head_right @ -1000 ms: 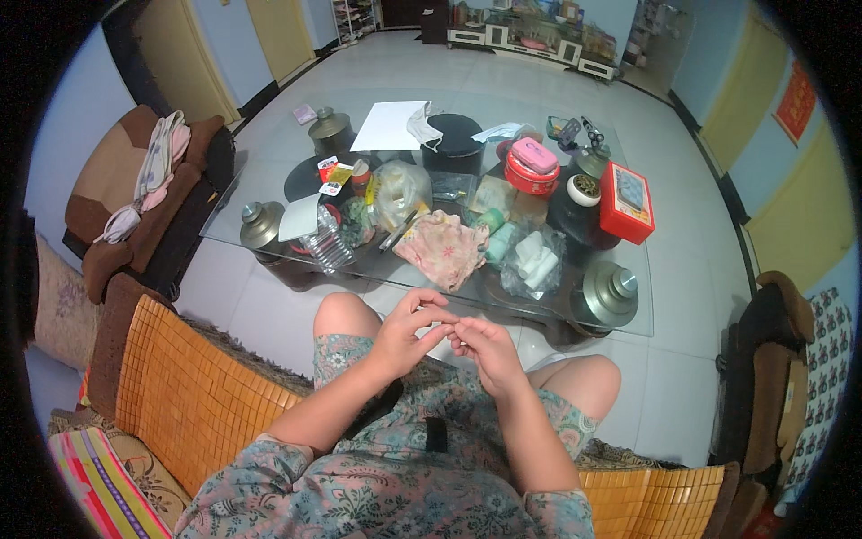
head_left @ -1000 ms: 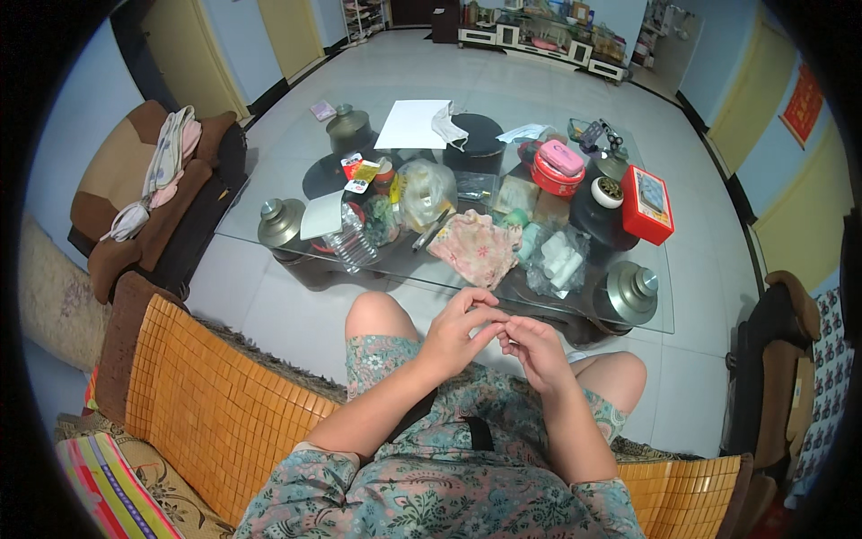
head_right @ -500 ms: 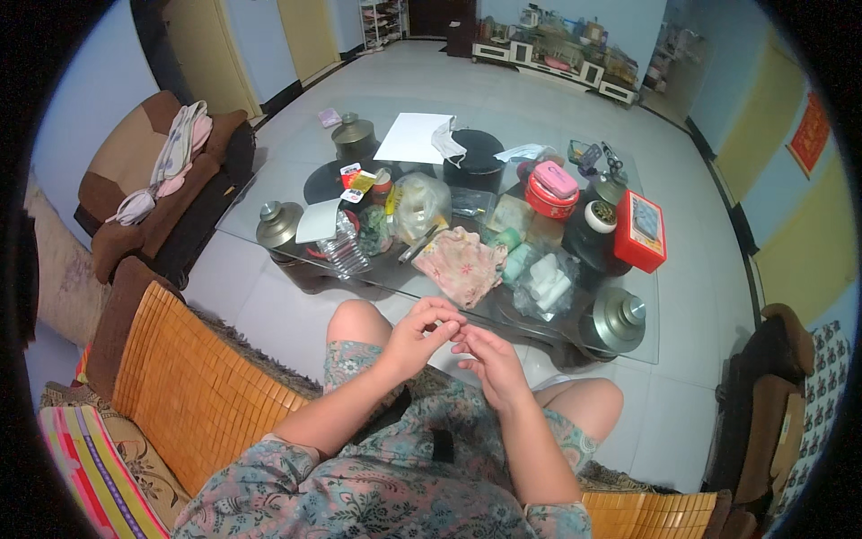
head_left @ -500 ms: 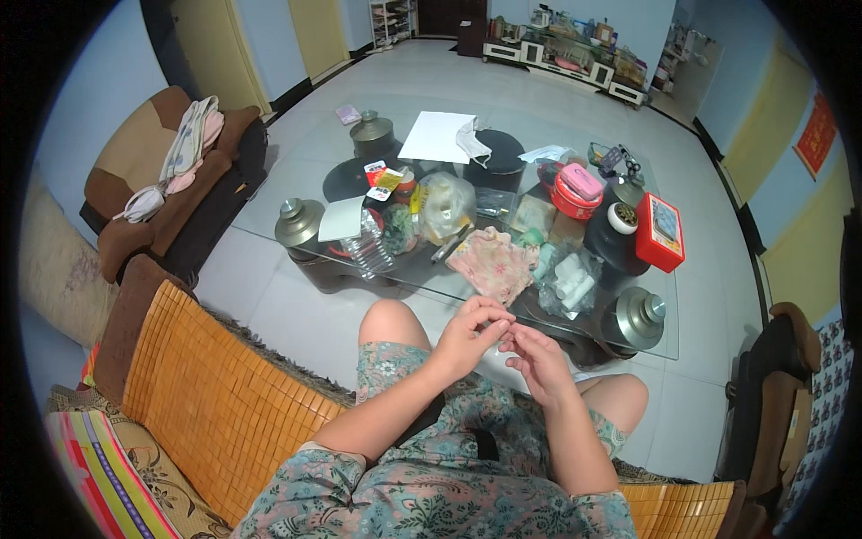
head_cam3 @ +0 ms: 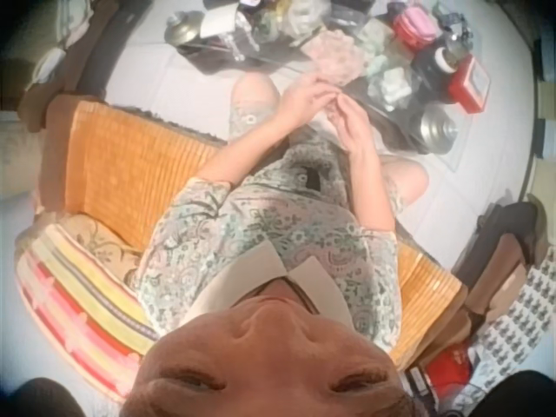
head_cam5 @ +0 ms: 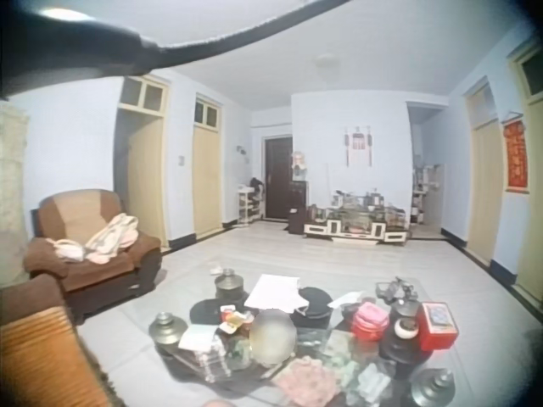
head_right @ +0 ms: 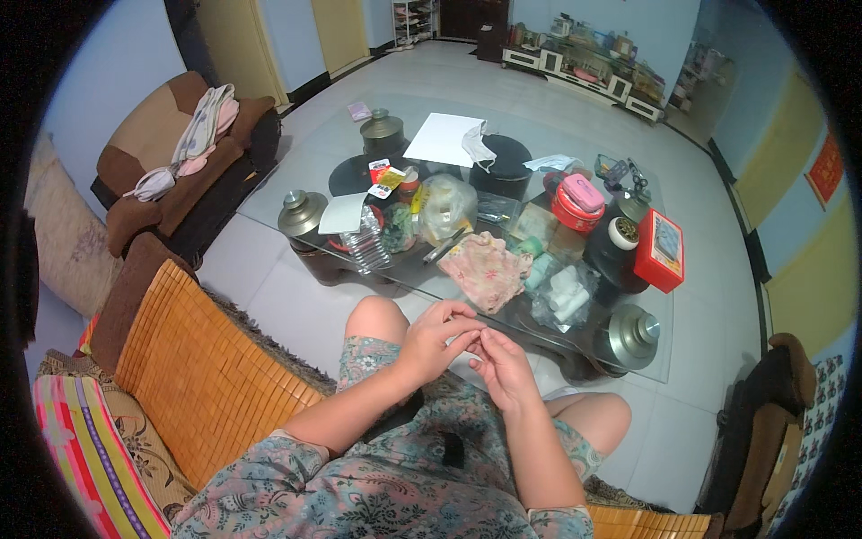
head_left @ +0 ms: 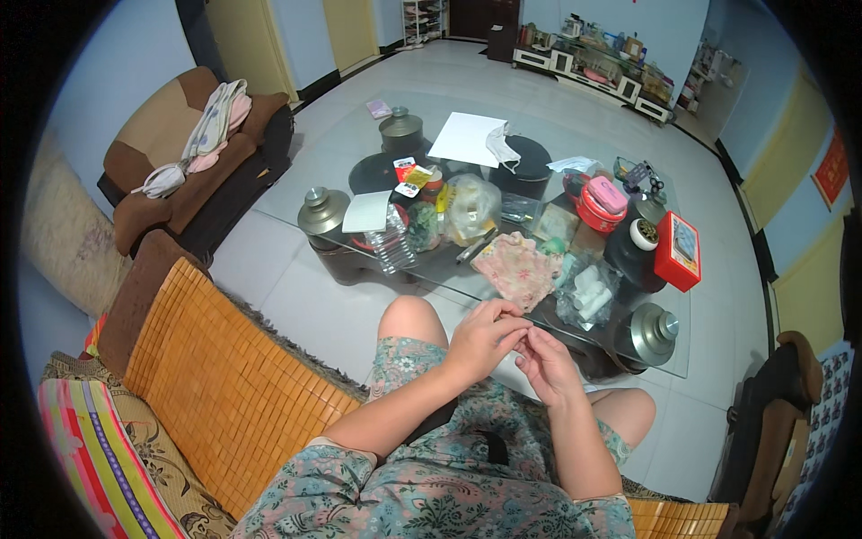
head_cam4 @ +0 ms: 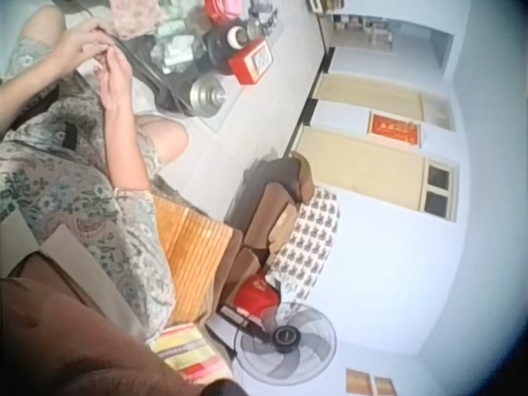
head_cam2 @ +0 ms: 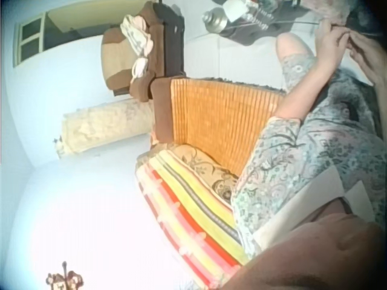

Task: The person sits on a bamboo mat on the floor and organizes various items on a glass coffee table. They wipe the table surface with a cloth, move a stack of plastic cups, and place several small packages and a notebook into a red plastic basket. The person also handles a small container and a pen during the process.

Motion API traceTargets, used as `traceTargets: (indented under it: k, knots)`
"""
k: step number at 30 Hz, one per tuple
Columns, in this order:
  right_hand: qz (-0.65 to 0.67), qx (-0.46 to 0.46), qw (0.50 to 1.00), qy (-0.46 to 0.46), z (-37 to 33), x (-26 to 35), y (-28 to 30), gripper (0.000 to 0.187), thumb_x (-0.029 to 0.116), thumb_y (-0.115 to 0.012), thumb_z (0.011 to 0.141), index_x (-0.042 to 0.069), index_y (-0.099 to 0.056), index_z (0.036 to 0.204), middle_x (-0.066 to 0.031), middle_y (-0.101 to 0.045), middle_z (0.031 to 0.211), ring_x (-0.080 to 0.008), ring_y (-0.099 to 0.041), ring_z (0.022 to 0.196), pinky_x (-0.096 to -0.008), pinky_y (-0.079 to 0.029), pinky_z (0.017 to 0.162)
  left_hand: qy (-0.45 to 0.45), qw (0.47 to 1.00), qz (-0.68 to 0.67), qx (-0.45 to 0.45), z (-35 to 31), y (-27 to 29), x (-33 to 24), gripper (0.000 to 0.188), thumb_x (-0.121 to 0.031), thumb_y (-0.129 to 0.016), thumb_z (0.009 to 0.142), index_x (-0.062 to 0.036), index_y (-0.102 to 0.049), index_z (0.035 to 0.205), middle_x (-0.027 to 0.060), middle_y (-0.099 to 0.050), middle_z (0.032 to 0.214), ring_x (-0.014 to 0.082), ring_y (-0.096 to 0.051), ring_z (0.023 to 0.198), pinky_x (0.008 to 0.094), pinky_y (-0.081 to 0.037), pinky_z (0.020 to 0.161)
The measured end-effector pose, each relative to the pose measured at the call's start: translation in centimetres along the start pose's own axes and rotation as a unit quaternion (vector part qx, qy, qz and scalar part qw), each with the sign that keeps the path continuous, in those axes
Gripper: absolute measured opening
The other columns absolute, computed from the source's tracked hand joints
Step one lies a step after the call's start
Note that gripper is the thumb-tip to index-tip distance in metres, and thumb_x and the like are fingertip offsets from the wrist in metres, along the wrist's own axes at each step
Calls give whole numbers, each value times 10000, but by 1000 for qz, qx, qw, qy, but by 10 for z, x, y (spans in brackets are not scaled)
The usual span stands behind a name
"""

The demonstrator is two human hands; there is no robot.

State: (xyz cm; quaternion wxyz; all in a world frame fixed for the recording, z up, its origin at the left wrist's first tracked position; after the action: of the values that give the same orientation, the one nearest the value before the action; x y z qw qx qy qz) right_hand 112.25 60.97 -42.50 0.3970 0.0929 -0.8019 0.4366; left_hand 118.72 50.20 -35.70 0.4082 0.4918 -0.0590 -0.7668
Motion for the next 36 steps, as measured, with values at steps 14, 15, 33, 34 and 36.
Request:
traceTargets:
  k: [14,15,33,34,36]
  knots:
    - [-16,-23,1000,-12,0,-13,8,269,219,-544,965,33,-584,1156,-39,-641,1042,-119,-595,967,-262,-487,798,-141,974,176,-15,-7,4,-17,324,-133,-689,713,-170,-680,1035,8,-613,1055,221,-585,921,364,-443,769]
    - [-20,-25,999,-9,0,-14,10,272,218,-542,966,34,-582,1161,-38,-640,1044,-119,-593,974,-263,-484,804,-151,971,187,-9,-8,2,-19,336,-133,-689,710,-168,-675,1044,8,-612,1057,221,-584,923,366,-442,771]
    - [29,-48,998,23,2,4,50,211,200,-523,973,40,-579,1099,-30,-620,995,-109,-589,869,-252,-491,738,-48,997,58,25,-5,-22,3,130,-84,-654,798,-86,-657,928,62,-642,983,271,-622,897,379,-482,766]
    - [36,-42,998,23,6,9,52,211,193,-528,970,36,-578,1101,-34,-619,1000,-113,-589,854,-244,-490,723,-43,998,45,32,0,-23,5,122,-51,-633,803,-78,-651,921,79,-642,968,284,-625,885,373,-492,761]
    - [38,-50,998,19,14,20,58,213,186,-532,967,34,-573,1110,-36,-619,1001,-116,-590,851,-240,-491,721,-5,999,28,27,7,-25,17,119,-29,-617,808,-69,-647,916,91,-640,969,283,-624,883,363,-492,764]
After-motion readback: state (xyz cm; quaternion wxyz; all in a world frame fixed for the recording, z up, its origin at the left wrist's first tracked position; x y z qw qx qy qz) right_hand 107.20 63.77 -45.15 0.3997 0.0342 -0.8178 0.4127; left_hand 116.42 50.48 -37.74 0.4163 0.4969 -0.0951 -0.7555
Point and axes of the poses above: each hand's wrist, its own z-axis towards the middle knuckle, its own y-axis out of the back of the hand, x = y × z, the point moved 7 cm from there along z, towards the middle knuckle
